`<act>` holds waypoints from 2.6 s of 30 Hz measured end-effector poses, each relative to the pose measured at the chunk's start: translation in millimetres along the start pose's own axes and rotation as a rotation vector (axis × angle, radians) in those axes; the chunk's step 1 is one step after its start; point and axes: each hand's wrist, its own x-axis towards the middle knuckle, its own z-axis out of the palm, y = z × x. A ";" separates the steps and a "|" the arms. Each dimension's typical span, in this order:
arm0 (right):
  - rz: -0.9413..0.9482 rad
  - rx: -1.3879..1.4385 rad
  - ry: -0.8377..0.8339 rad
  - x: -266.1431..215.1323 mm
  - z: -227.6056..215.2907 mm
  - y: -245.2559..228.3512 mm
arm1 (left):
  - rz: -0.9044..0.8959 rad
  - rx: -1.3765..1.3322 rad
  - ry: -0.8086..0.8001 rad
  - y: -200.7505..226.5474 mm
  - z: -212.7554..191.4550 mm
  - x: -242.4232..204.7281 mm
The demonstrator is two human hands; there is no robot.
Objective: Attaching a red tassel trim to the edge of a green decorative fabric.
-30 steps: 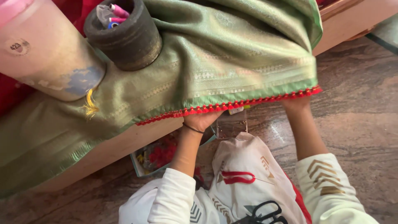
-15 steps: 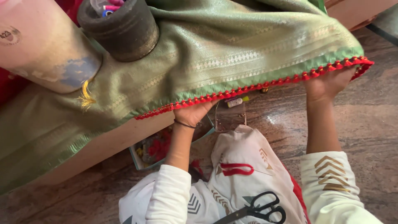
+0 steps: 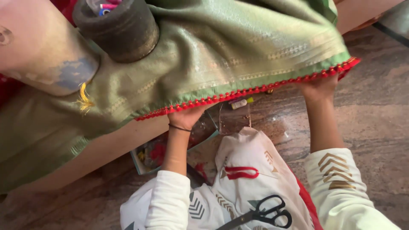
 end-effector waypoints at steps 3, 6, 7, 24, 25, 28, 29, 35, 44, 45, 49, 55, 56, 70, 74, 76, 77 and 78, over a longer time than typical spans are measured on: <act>-0.012 0.009 -0.116 3.0 -11.9 -1.1 | 0.043 0.002 0.130 1.0 18.1 -4.1; 0.048 0.306 -0.157 -6.5 3.7 -1.7 | -0.001 0.080 0.127 7.4 -4.8 -2.7; 0.050 0.305 -0.154 -5.6 2.6 -3.5 | -0.001 0.079 0.130 4.0 8.7 -3.1; -0.019 0.408 0.178 10.1 46.5 -5.6 | -0.093 -0.043 0.229 29.2 -5.8 8.3; -0.019 0.407 0.174 16.0 17.8 -9.0 | -0.091 -0.043 0.225 27.5 5.4 10.6; 0.048 0.286 -0.267 22.2 -29.3 -12.4 | -0.199 -0.207 0.178 23.2 21.5 11.5; -0.015 0.299 -0.100 17.5 -18.4 -11.0 | -0.177 -0.196 0.205 22.2 15.7 11.4; -0.047 0.333 0.035 15.9 -13.6 -13.7 | -0.077 -0.146 0.185 13.4 14.7 10.0; -0.062 0.303 0.021 13.1 -13.9 -16.0 | -0.045 -0.123 0.165 17.1 1.9 2.4; -0.063 0.285 0.001 14.7 -15.2 -16.4 | -0.040 -0.160 0.171 17.3 1.9 2.4; -0.067 0.244 -0.010 13.2 -12.8 -16.2 | -0.036 -0.192 0.133 15.9 -3.9 -1.7; -0.064 0.369 0.065 7.9 13.2 -10.4 | -0.038 -0.195 0.112 11.8 -13.7 -4.8; -0.071 0.414 0.107 7.6 9.9 -10.3 | -0.020 -0.221 0.179 10.4 -9.8 -4.9; 0.106 0.379 -0.284 26.0 -78.0 -32.6 | 0.019 -0.202 0.137 -4.8 25.0 -13.5; 0.154 0.418 -0.360 21.5 -84.3 -35.6 | 0.006 -0.279 0.072 -9.6 35.2 -15.0; 0.173 0.430 -0.383 19.2 -85.9 -37.6 | 0.016 -0.324 0.092 -12.6 48.0 -12.4; 0.185 0.440 -0.397 16.9 -86.7 -37.3 | 0.038 -0.295 0.142 -14.1 53.2 -11.9; 0.197 0.451 -0.412 14.5 -87.6 -36.8 | 0.061 -0.265 0.191 -15.4 58.2 -11.3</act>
